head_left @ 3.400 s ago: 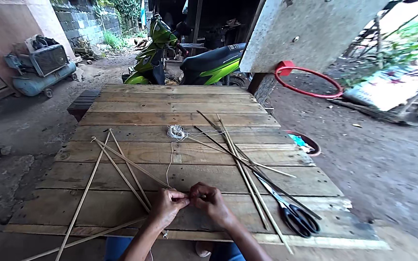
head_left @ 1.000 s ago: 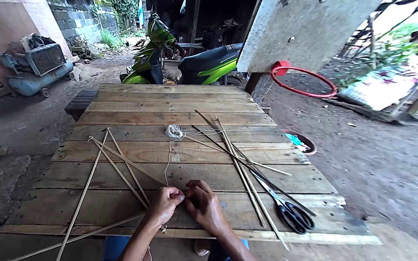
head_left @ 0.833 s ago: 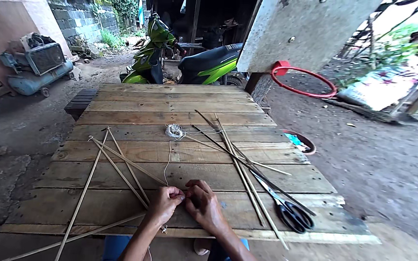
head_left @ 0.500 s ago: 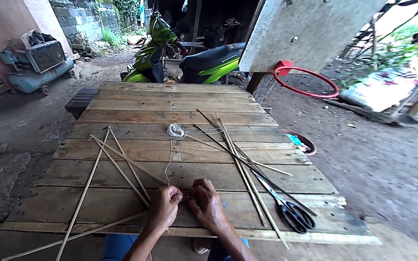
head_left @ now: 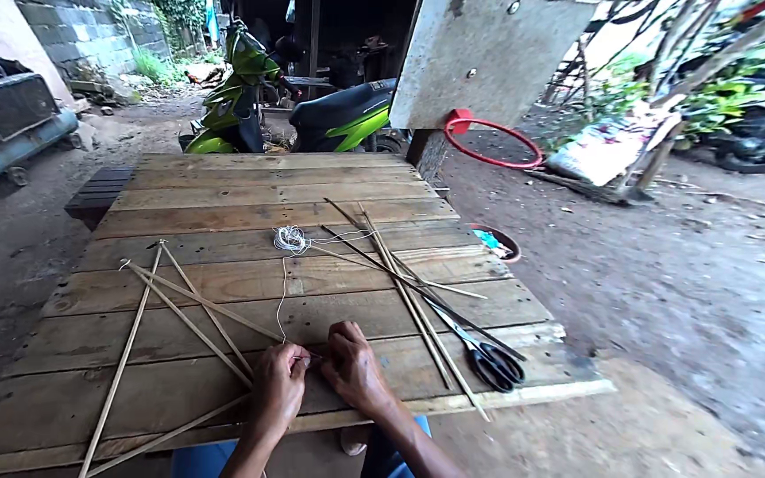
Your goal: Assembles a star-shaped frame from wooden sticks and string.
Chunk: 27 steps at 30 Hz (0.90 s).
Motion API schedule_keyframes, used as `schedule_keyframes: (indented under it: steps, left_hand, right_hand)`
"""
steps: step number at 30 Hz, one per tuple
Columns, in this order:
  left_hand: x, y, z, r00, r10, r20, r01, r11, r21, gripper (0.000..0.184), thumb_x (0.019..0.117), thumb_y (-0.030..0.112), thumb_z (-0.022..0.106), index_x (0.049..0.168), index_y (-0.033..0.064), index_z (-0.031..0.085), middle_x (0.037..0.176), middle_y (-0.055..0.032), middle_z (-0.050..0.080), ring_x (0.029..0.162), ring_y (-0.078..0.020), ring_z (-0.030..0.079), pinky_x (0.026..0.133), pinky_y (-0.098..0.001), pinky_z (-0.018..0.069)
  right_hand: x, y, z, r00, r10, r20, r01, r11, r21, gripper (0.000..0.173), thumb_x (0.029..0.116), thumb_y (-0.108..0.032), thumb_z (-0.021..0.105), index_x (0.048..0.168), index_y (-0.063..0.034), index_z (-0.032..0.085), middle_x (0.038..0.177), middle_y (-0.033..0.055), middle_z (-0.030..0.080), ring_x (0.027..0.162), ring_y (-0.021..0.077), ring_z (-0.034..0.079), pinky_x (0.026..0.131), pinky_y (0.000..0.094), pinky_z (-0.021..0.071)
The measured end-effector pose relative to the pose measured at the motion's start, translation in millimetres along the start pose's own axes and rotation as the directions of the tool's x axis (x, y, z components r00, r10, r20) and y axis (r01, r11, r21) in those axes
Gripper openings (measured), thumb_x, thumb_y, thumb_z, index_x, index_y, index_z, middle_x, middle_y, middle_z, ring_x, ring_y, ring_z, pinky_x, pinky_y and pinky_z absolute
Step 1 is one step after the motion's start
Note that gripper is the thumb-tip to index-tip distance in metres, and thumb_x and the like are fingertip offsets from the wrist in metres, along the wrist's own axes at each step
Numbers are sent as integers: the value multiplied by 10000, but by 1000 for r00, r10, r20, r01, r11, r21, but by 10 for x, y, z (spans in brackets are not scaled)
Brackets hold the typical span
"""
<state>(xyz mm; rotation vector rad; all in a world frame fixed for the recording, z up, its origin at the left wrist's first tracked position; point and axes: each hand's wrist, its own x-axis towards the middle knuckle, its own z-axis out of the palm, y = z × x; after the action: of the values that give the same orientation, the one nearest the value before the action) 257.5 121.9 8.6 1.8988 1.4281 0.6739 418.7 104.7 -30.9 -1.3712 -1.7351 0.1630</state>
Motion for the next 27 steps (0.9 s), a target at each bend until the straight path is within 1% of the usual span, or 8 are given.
schedule_keyframes:
  steps: [4, 8, 12, 15, 19, 23, 25, 27]
  left_hand:
    - [-18, -35, 49, 997, 70, -39, -68, 997, 29, 153, 934, 112, 681, 1006, 21, 780, 991, -139, 729, 978, -301, 668, 919, -466, 515]
    - [-26, -48, 91, 992, 100, -75, -98, 995, 26, 137, 919, 134, 713, 975, 39, 795, 948, -133, 729, 957, -304, 668, 899, -472, 518]
    - [-28, -49, 127, 985, 126, -119, -121, 992, 47, 128, 905, 140, 724, 948, 43, 796, 901, -114, 726, 894, -282, 669, 852, -455, 522]
    - [-35, -44, 134, 982, 132, -134, -126, 991, 53, 117, 888, 141, 739, 929, 49, 799, 879, -104, 728, 875, -274, 672, 834, -443, 528]
    - [-34, -43, 128, 988, 104, -113, -101, 994, 31, 106, 902, 121, 720, 916, 43, 791, 870, -99, 719, 895, -268, 675, 854, -433, 533]
    - [-56, -34, 154, 981, 123, -151, -122, 992, 21, 79, 878, 59, 708, 855, 22, 774, 833, -101, 711, 864, -263, 673, 829, -432, 530]
    - [-65, -53, 152, 977, 131, -166, -128, 991, 25, 74, 875, 51, 709, 844, 18, 767, 831, -102, 714, 853, -262, 676, 819, -433, 530]
    - [-61, -90, 163, 970, 162, -181, -157, 987, 43, 66, 870, 57, 719, 846, 24, 771, 836, -101, 724, 851, -270, 686, 816, -449, 541]
  right_hand:
    - [-27, 5, -28, 999, -30, -18, 29, 998, -57, 119, 723, -146, 669, 775, -39, 681, 896, 123, 669, 903, 272, 658, 791, 356, 542]
    - [-104, 8, -62, 1000, -28, 4, 28, 995, -93, 273, 762, -197, 667, 971, -36, 737, 961, 124, 695, 935, 273, 676, 822, 368, 559]
    - [-137, 29, -34, 999, -36, -7, 35, 990, -140, 169, 827, -172, 661, 908, -60, 759, 842, 83, 702, 824, 239, 700, 745, 344, 583]
    - [-130, 22, -30, 1000, -23, -9, 21, 986, -165, 145, 844, -152, 654, 872, -62, 764, 793, 77, 696, 769, 234, 701, 700, 343, 586]
    - [-131, -27, -29, 1000, 9, 24, -3, 976, -218, 144, 833, -145, 652, 846, -24, 728, 787, 109, 689, 761, 279, 710, 663, 392, 587]
    - [-136, -49, -4, 999, -7, 37, 17, 958, -287, 155, 821, -143, 624, 822, -13, 708, 779, 123, 683, 749, 301, 707, 629, 402, 577]
    - [-130, -78, 20, 999, 7, 42, 6, 959, -284, 150, 818, -139, 633, 815, -10, 707, 782, 127, 686, 755, 305, 709, 639, 408, 578]
    - [-125, -93, -4, 999, 23, 40, -14, 975, -221, 127, 821, -127, 661, 825, -14, 717, 787, 125, 692, 760, 292, 714, 659, 405, 587]
